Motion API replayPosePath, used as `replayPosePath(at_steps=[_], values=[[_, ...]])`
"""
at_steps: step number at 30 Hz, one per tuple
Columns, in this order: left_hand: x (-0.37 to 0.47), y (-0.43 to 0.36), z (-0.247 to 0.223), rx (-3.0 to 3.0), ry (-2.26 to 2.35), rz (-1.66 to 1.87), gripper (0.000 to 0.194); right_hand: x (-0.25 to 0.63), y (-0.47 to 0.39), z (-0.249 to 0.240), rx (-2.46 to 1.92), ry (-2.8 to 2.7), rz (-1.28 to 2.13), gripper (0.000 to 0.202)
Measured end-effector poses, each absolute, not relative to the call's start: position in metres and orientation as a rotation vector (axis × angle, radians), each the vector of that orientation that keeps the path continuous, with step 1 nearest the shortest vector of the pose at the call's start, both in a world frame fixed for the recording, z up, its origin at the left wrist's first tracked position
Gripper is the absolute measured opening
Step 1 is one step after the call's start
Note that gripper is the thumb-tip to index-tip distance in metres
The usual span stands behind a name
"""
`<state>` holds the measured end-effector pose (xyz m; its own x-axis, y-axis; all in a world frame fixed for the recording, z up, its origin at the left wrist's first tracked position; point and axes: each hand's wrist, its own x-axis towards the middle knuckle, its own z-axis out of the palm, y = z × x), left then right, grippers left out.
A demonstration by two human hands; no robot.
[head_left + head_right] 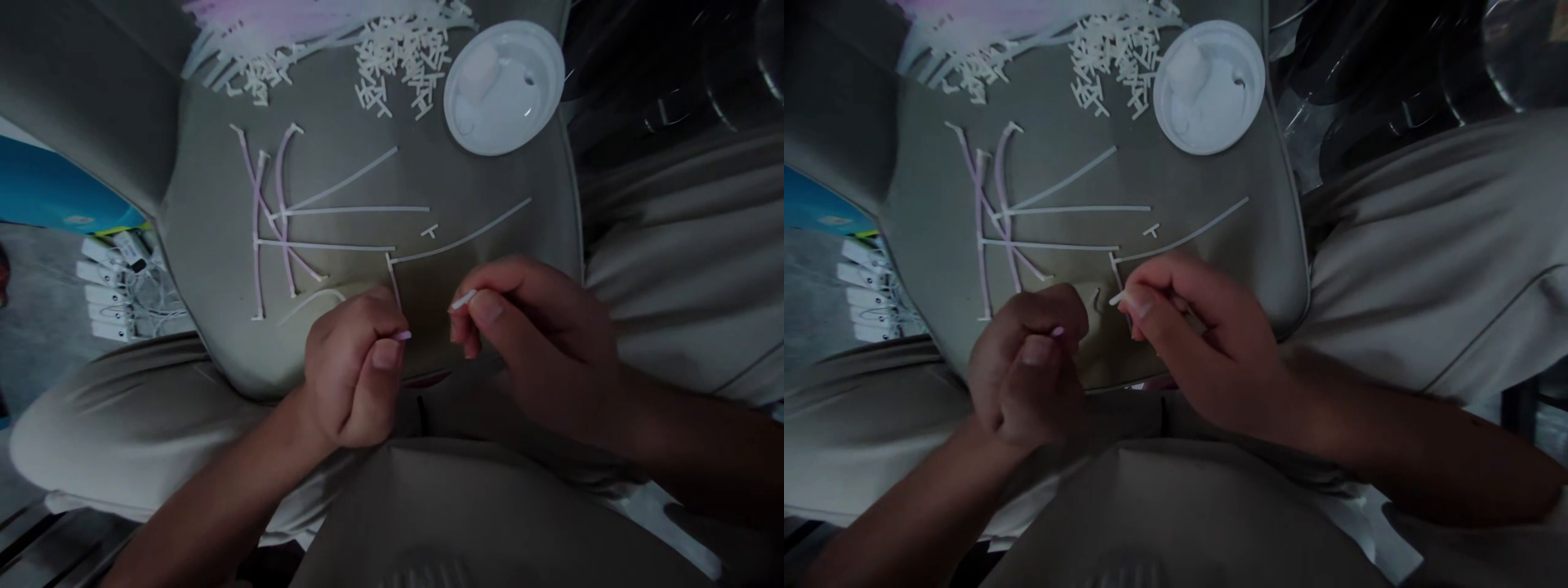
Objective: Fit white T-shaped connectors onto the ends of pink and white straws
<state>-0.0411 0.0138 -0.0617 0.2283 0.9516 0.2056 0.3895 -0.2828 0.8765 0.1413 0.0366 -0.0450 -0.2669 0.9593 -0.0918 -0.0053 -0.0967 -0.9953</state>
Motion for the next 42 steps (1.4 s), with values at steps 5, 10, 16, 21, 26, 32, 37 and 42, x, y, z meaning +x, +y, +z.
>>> replayPosePath(at_steps=[5, 10, 16, 21, 26, 32, 37, 42], values=[[-0.032, 0.018, -0.057, 1.848, 1.139, 1.093, 0.015, 0.14, 0.035, -0.045, -1.091, -1.418, 1.49, 0.022], [-0.028, 0.018, -0.051, 1.829, 1.156, 1.029, 0.019, 0.14, 0.034, -0.045, -1.062, -1.474, 1.443, 0.019], [-0.027, 0.017, -0.052, 1.832, 1.158, 1.107, 0.017, 0.142, 0.035, -0.044, -1.055, -1.555, 1.39, 0.018], [-0.028, 0.019, -0.053, 1.892, 1.126, 1.13, 0.013, 0.143, 0.037, -0.045, -0.989, -1.667, 1.323, 0.015], [-0.028, 0.019, -0.053, 1.89, 1.096, 1.131, 0.016, 0.144, 0.037, -0.045, -1.015, -1.658, 1.285, 0.016], [-0.028, 0.019, -0.053, 1.885, 1.09, 1.122, 0.019, 0.144, 0.038, -0.045, -1.018, -1.649, 1.309, 0.017], [-0.029, 0.021, -0.054, 1.909, 1.063, 1.118, 0.017, 0.146, 0.038, -0.044, -1.022, -1.687, 1.3, 0.016], [-0.028, 0.02, -0.055, 1.904, 1.075, 1.129, 0.017, 0.144, 0.038, -0.044, -1.049, -1.689, 1.27, 0.016]])
